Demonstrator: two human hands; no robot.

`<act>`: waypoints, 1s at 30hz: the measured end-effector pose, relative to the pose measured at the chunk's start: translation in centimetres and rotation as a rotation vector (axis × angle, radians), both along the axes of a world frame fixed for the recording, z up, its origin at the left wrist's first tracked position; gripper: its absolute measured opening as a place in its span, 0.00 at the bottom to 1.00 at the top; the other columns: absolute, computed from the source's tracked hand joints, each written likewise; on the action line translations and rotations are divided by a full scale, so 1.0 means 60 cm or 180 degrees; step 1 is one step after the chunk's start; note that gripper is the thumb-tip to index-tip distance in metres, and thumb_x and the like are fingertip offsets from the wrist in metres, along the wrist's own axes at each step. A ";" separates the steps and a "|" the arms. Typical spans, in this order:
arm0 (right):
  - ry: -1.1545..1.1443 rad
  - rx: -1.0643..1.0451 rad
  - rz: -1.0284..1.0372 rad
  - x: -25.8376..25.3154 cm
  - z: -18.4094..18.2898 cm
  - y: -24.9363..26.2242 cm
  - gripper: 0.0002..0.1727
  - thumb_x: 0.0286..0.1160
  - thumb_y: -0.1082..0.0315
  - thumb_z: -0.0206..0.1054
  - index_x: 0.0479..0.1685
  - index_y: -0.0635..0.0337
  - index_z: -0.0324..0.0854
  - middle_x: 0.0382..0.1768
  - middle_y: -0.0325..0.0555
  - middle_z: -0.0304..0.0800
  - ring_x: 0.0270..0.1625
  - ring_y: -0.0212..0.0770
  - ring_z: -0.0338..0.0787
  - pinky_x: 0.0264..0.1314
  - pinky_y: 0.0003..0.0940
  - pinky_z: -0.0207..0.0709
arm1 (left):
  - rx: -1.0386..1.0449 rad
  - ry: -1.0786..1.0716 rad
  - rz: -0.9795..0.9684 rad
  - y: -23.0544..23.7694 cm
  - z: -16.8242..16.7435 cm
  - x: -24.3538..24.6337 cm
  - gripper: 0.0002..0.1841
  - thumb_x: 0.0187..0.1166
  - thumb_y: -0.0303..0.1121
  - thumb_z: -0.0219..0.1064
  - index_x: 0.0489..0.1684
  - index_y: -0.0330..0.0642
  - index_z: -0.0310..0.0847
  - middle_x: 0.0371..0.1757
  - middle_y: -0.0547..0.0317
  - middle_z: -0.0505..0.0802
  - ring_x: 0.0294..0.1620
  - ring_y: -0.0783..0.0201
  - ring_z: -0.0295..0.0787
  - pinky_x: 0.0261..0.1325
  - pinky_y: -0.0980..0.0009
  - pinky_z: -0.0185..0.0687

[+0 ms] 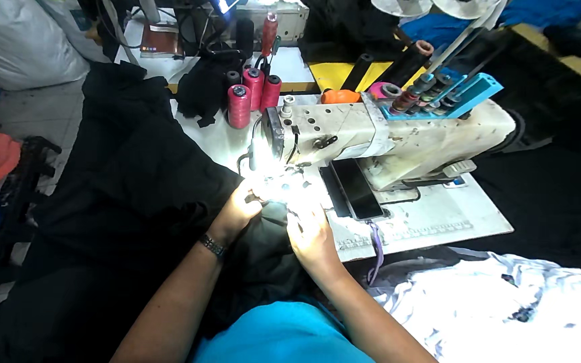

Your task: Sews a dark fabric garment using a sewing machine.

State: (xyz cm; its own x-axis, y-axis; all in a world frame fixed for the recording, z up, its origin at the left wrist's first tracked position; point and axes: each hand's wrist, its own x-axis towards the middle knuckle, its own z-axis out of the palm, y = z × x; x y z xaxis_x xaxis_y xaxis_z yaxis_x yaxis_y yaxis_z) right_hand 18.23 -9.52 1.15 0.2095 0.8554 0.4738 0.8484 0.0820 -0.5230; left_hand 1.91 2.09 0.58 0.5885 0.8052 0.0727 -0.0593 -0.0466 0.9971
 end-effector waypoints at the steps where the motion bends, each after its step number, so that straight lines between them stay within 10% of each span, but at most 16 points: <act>1: 0.0008 -0.0002 -0.0002 0.001 0.000 0.000 0.13 0.78 0.67 0.64 0.49 0.61 0.92 0.53 0.55 0.91 0.53 0.42 0.92 0.56 0.28 0.87 | 0.0004 0.0026 0.0015 0.000 0.000 0.000 0.11 0.66 0.17 0.62 0.37 0.45 0.73 0.44 0.60 0.85 0.48 0.67 0.82 0.51 0.70 0.81; 30: 0.0089 0.0159 -0.0006 0.001 0.003 0.006 0.12 0.75 0.65 0.65 0.43 0.60 0.93 0.47 0.51 0.93 0.48 0.36 0.92 0.50 0.26 0.87 | -0.0052 -0.0003 0.0099 -0.003 0.004 0.003 0.10 0.66 0.17 0.62 0.36 0.45 0.72 0.43 0.59 0.85 0.48 0.66 0.82 0.50 0.70 0.80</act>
State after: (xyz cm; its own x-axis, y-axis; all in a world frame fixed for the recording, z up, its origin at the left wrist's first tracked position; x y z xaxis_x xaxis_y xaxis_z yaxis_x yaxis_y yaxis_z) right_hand 18.31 -9.14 1.35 0.2249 0.8303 0.5098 0.8336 0.1070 -0.5420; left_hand 2.11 1.89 0.83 0.5632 0.8242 0.0599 -0.0590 -0.0322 0.9977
